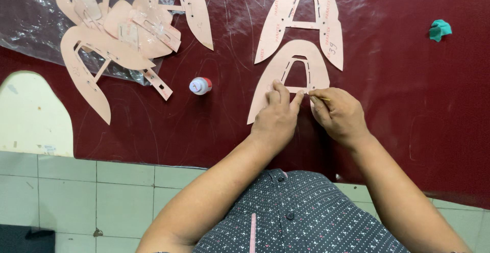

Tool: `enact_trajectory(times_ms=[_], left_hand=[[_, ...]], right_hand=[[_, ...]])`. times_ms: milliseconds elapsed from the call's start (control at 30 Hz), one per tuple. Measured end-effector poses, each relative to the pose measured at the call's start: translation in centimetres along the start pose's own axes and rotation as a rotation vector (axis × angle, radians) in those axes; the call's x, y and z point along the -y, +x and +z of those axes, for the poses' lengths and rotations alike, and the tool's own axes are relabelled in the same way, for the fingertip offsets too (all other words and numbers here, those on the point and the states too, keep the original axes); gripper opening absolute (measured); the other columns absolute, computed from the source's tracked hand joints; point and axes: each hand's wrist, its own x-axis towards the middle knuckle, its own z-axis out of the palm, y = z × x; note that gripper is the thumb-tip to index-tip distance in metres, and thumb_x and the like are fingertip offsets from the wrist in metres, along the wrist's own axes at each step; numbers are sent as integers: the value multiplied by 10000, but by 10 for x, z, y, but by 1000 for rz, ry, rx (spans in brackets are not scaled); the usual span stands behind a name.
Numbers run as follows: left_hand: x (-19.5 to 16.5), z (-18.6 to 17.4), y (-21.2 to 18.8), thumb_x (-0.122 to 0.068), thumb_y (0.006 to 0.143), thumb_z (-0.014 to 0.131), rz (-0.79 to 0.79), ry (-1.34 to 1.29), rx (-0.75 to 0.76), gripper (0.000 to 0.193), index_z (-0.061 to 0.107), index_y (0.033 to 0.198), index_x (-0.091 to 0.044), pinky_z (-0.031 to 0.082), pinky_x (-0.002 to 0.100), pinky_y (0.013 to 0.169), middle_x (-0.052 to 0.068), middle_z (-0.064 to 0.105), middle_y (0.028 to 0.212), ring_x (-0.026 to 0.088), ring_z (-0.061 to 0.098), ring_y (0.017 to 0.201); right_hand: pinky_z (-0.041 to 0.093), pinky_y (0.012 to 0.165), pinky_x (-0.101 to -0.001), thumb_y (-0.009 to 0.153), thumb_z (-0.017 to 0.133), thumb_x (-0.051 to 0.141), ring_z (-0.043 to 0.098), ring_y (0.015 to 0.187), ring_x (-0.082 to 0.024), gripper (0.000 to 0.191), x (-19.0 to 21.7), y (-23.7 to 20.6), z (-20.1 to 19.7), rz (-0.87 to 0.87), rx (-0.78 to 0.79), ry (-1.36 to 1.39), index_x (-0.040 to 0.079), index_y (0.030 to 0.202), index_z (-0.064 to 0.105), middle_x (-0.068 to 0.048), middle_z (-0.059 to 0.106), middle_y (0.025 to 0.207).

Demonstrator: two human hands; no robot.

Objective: The person arranges pink paper shoe pattern pieces on a maroon leather sheet, then opens a small glue bottle and applies glue with a green sponge dauber. They press and align the pattern pieces onto the leather, repositioning them and adding more pieces as they work across the sheet.

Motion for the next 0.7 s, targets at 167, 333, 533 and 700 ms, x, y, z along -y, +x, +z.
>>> enact_trajectory(times_ms=[167, 333, 533, 700], left_hand=[[0, 2, 1, -170, 917, 537, -11, -41, 23, 596, 485, 1509, -125, 598, 328, 812, 428, 427, 1411, 424, 580, 1102], [1, 2, -2, -187, 913, 544, 12, 8, -47, 591, 496, 1492, -77, 596, 348, 878, 449, 444, 1384, 445, 591, 1102], [1, 0, -3, -164, 905, 549, 4, -46, -67, 576, 527, 1472, -67, 614, 355, 804, 456, 444, 1384, 465, 591, 1124], [0, -3, -4, -144, 899, 553, -16, -81, -77, 570, 535, 1465, -82, 626, 361, 728, 449, 444, 1392, 463, 589, 1131]], right_hand=[[567, 748, -366, 973, 717, 91, 708, 845, -287, 95, 1, 2, 1, 21, -10, 2, 19, 1035, 713, -126, 721, 946], [581, 755, -342, 1006, 685, 109, 733, 863, -263, 115, -3, 8, -4, 117, -7, 48, 24, 1068, 730, -128, 738, 996], [577, 752, -346, 1000, 685, 122, 731, 856, -262, 131, -4, 13, -6, 125, 40, 52, 29, 1074, 739, -127, 741, 983], [570, 759, -377, 988, 705, 140, 717, 857, -299, 118, -7, 21, -5, 16, 56, -102, 33, 1027, 738, -122, 733, 957]])
